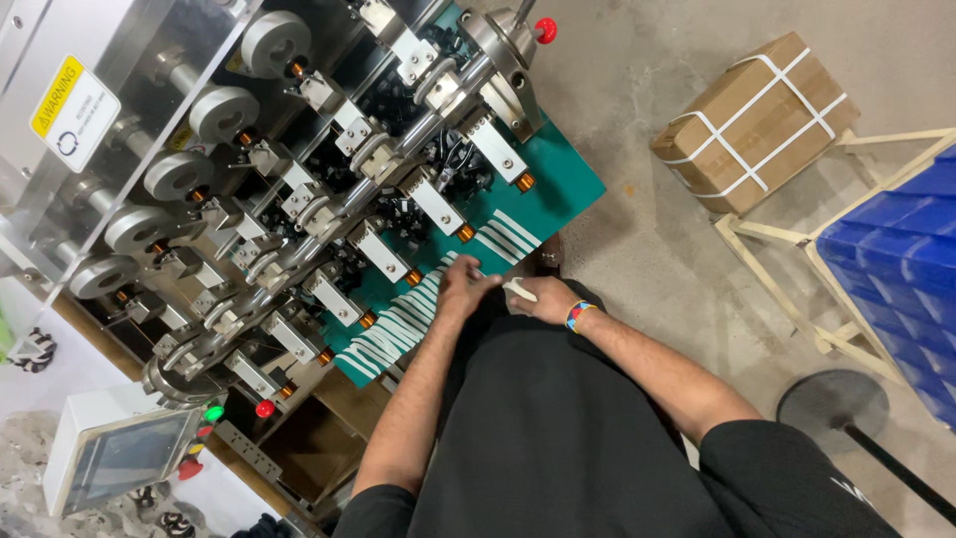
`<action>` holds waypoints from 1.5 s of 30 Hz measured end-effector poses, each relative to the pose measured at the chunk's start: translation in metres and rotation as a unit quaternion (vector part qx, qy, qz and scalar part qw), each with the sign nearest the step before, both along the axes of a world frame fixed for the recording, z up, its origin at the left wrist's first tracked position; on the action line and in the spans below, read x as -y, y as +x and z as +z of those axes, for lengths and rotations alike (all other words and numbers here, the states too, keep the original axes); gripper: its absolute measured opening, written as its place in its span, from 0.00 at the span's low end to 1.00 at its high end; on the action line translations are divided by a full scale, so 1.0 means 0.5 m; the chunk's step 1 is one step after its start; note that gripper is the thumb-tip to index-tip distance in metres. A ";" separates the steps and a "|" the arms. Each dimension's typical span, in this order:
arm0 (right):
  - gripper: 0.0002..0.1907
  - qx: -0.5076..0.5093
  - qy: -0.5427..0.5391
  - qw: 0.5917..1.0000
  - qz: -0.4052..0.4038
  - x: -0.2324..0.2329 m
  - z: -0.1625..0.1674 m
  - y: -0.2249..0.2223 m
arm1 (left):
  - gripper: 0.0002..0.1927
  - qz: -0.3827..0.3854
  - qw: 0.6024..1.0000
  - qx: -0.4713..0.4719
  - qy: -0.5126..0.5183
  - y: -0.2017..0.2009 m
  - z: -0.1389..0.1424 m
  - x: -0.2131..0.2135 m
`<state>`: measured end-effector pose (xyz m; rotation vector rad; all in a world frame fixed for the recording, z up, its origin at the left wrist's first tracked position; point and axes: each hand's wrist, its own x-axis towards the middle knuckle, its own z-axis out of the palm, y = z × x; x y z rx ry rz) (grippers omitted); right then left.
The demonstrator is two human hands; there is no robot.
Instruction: The person sits at a multi-spindle bench machine and works on small black and white components, fitting white strips and small parts into the machine's fixtures one at a time. They briefly reach into a box of parts, wipe a component with a black cloth, and use scissors to trim material from parts mounted on the machine before continuing to fit parts by hand.
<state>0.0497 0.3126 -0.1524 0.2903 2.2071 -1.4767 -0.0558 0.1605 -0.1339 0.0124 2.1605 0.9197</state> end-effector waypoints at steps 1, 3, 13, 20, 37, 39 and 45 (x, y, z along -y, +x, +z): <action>0.23 -0.005 -0.026 1.000 0.013 0.001 0.009 0.007 | 0.24 -0.024 0.996 0.091 0.003 0.014 0.003 0.000; 0.23 -0.123 -0.035 0.991 0.028 -0.003 0.026 0.011 | 0.19 -0.076 0.993 0.091 0.001 0.026 0.005 -0.007; 0.21 0.054 -0.058 0.984 -0.159 0.004 0.019 -0.015 | 0.24 -0.067 0.964 -0.182 -0.184 -0.068 -0.004 -0.053; 0.26 0.221 0.129 0.966 0.023 0.019 -0.039 -0.054 | 0.28 -0.061 0.922 -0.381 -0.028 -0.026 0.011 0.007; 0.23 0.060 -0.063 0.989 -0.117 0.033 -0.010 -0.001 | 0.14 -0.084 0.959 -0.222 -0.156 -0.059 -0.024 -0.013; 0.26 0.127 -0.025 0.986 -0.106 0.036 -0.039 -0.032 | 0.15 -0.083 0.953 -0.247 -0.156 -0.069 -0.025 -0.023; 0.27 0.172 0.167 0.970 0.035 0.045 -0.078 -0.049 | 0.27 -0.057 0.949 -0.299 -0.078 -0.017 -0.025 0.033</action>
